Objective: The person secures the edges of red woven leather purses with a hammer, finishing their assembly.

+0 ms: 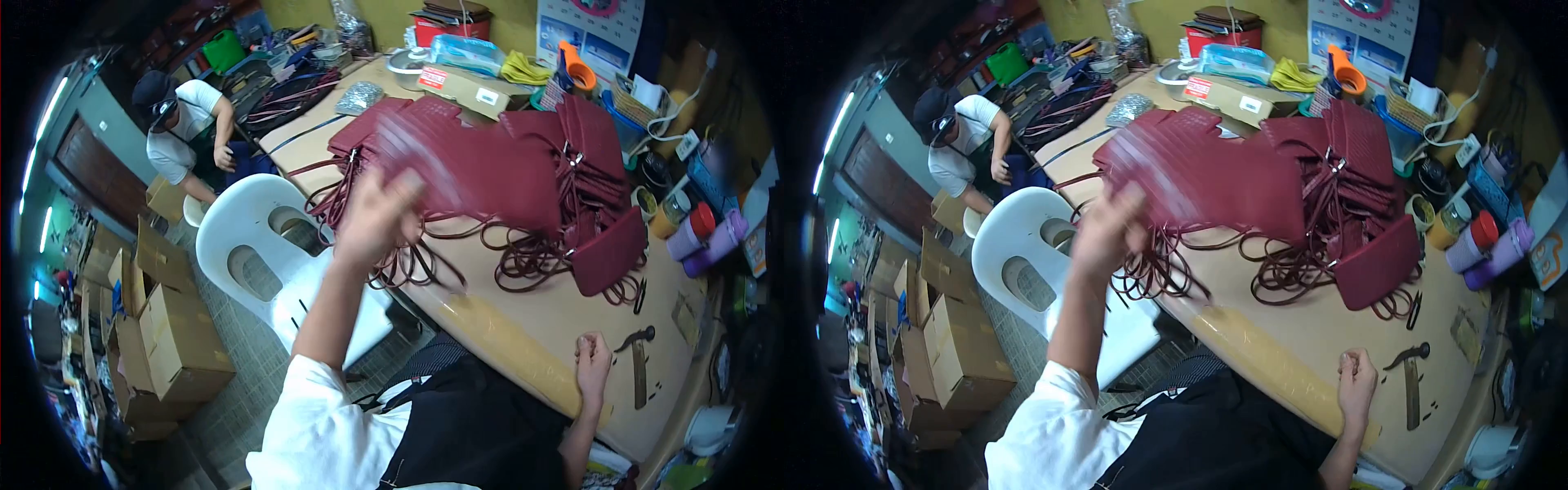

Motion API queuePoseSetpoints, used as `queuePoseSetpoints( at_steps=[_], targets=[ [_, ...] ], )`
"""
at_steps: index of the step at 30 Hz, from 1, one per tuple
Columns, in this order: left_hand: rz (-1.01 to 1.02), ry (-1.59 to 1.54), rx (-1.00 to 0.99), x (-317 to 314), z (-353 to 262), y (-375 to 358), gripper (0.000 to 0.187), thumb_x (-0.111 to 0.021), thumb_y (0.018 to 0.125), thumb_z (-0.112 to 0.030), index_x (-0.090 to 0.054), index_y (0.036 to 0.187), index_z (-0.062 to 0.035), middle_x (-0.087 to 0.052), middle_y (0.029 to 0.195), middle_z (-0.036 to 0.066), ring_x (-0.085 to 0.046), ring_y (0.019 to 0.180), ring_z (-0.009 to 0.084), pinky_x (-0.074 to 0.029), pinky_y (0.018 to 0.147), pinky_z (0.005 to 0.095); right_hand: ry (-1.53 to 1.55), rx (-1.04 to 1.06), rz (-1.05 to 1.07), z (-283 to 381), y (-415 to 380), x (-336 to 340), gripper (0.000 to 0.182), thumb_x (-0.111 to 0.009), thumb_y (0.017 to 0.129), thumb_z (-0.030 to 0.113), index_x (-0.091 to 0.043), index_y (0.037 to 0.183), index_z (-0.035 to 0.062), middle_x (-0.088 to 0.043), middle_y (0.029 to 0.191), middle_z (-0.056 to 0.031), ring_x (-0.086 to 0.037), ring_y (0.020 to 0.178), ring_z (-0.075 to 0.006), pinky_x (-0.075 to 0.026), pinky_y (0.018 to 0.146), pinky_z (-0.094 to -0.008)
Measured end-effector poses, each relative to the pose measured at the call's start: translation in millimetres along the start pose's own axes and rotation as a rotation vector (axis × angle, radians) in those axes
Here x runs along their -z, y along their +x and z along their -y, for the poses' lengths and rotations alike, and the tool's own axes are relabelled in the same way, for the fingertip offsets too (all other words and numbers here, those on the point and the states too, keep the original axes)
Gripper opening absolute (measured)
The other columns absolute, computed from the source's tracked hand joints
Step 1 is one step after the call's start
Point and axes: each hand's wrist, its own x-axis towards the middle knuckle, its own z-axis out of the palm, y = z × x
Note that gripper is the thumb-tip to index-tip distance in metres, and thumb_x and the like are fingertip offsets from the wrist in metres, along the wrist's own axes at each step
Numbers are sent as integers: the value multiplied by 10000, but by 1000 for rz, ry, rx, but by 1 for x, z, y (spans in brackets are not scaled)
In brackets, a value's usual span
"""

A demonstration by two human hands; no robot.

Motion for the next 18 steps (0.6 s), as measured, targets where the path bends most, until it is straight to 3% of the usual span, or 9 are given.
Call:
queuePoseSetpoints(
  at_steps=[5,7,8,9,10,11,12,13,18],
  targets=[
    [-136,-298,-177,94,-33,102,206,-556,960,-287,-488,999,-96,-562,753,33,-482,493,60,-322,389,172,-361,202,-148,7,-5,-21,110,-585,885,126,-572,859,20,-571,701,-102,-526,633,-257,-410,647,-371],
    [-226,-332,-122,118,-18,132,218,-550,965,-265,-475,1054,-82,-594,842,64,-576,578,84,-383,408,166,-409,255,-190,9,-6,-23,117,-590,880,133,-569,840,25,-570,700,-107,-524,636,-279,-401,664,-388],
    [-241,-192,-190,137,8,153,454,-612,926,-294,-423,1268,-61,-606,988,137,-646,682,147,-476,464,212,-410,245,-198,5,-5,-23,116,-599,872,133,-568,829,29,-570,700,-108,-527,642,-290,-397,670,-392],
    [-555,-108,-95,114,16,154,798,-674,872,-355,-222,1463,-67,-541,1194,214,-668,812,239,-530,519,267,-412,237,-208,3,-4,-23,117,-607,864,133,-566,818,33,-569,699,-109,-530,648,-300,-394,675,-396],
    [-613,383,-408,177,109,216,978,-715,815,-416,-119,1501,-52,-401,1365,273,-606,1034,360,-565,736,393,-410,235,-213,4,-4,-23,117,-607,864,133,-566,818,33,-569,699,-109,-530,648,-300,-394,675,-396],
    [-449,849,-348,180,127,210,942,-645,825,-458,-90,1518,-146,-225,1485,311,-314,1343,438,-281,1098,511,-413,233,-204,6,-5,-23,113,-607,862,131,-568,820,33,-571,700,-109,-532,649,-298,-394,674,-395],
    [-348,1303,112,164,141,199,767,-551,865,-511,-232,1501,-226,-84,1542,265,-140,1402,475,-219,1113,556,-419,230,-193,7,-5,-22,110,-608,861,129,-570,821,33,-572,701,-108,-534,650,-295,-394,673,-394],
    [-284,1283,339,139,151,187,650,-488,898,-510,-301,1477,-280,-49,1568,199,9,1424,465,-129,1106,632,-420,229,-195,7,-4,-21,110,-608,861,129,-570,821,33,-572,701,-108,-534,650,-295,-394,673,-394],
    [-361,1494,198,112,112,162,583,-572,855,-436,-465,1371,-188,-123,1544,215,-31,1421,445,-116,1081,670,-381,279,-224,-6,-1,-24,98,-616,847,123,-572,803,47,-582,691,-112,-565,666,-294,-399,675,-395]
  ],
)
